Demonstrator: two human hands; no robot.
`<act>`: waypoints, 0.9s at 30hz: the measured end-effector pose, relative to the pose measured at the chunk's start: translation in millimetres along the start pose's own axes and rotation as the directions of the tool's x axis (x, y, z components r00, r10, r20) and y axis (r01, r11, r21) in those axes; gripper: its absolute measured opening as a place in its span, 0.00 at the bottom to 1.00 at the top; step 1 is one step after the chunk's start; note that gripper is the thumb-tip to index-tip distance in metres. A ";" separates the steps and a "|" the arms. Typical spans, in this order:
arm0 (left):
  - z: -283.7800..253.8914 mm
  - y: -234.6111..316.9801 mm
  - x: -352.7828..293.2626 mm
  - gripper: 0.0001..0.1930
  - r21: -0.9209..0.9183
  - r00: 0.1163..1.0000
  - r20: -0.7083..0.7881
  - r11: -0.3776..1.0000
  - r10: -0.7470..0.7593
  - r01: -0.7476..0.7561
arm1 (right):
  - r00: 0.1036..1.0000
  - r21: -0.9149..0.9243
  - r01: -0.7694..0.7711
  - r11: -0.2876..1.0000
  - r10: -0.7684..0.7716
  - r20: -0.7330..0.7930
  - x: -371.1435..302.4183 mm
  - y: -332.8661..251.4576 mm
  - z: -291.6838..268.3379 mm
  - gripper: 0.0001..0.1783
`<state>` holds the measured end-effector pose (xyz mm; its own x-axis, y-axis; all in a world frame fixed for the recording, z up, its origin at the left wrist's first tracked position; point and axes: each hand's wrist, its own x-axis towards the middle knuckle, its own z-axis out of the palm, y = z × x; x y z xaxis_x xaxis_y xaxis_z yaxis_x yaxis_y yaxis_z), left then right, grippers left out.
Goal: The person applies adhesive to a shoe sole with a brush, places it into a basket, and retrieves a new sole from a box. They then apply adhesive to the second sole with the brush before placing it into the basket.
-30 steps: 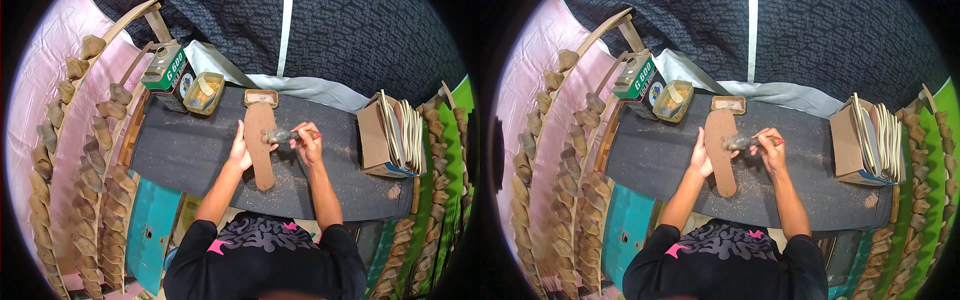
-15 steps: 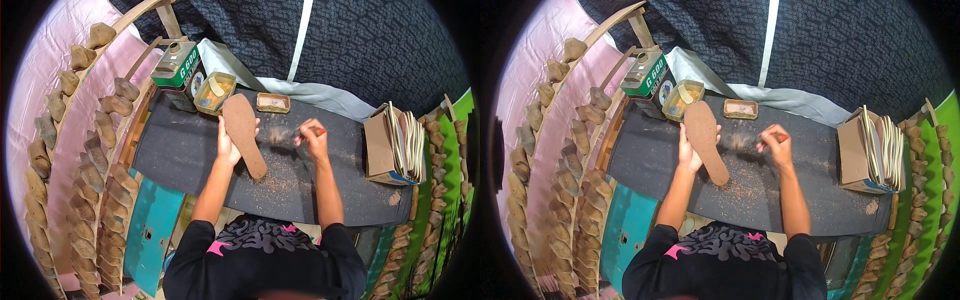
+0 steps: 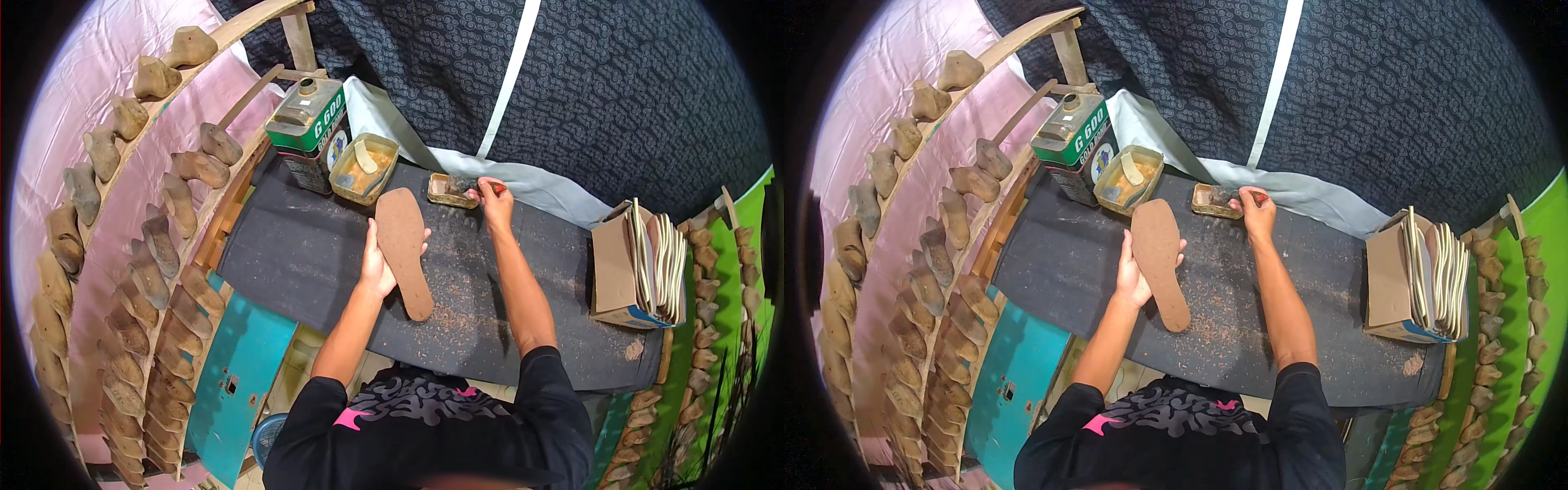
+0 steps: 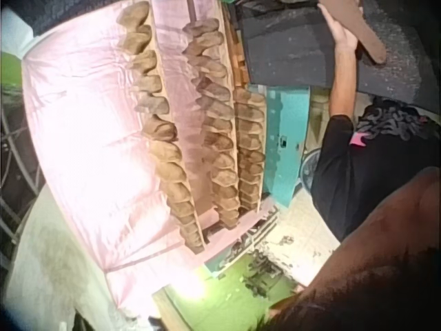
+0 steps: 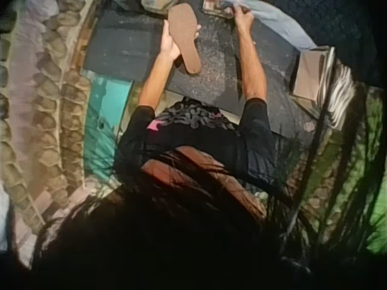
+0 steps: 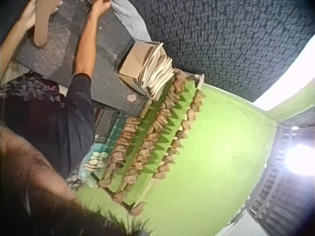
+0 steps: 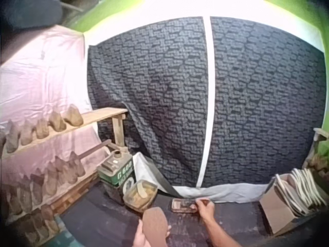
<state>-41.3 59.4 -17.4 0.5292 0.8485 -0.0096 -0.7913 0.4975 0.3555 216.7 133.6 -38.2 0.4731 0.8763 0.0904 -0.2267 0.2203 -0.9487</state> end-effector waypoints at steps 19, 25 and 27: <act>-9.1 -20.0 -20.7 0.36 -0.075 0.997 0.025 0.994 -0.076 0.078 | 0.973 0.168 -0.145 0.975 0.171 -0.154 -9.4 -14.2 -44.0 0.29; 10.3 -30.1 -24.3 0.37 0.017 0.994 -0.017 0.994 -0.105 0.105 | 0.973 0.036 -0.107 0.994 0.112 -0.203 -43.2 -28.2 -46.3 0.28; 13.5 -32.9 -23.6 0.37 0.039 0.992 0.000 0.992 -0.123 0.123 | 0.975 -0.055 -0.083 0.995 0.069 -0.213 -63.3 -33.4 -46.0 0.26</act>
<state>-23.6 20.6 -16.3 0.6226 0.7807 -0.0533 -0.7074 0.5907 0.3882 233.5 51.0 -26.2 0.6266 0.7782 -0.0423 -0.2182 0.1231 -0.9681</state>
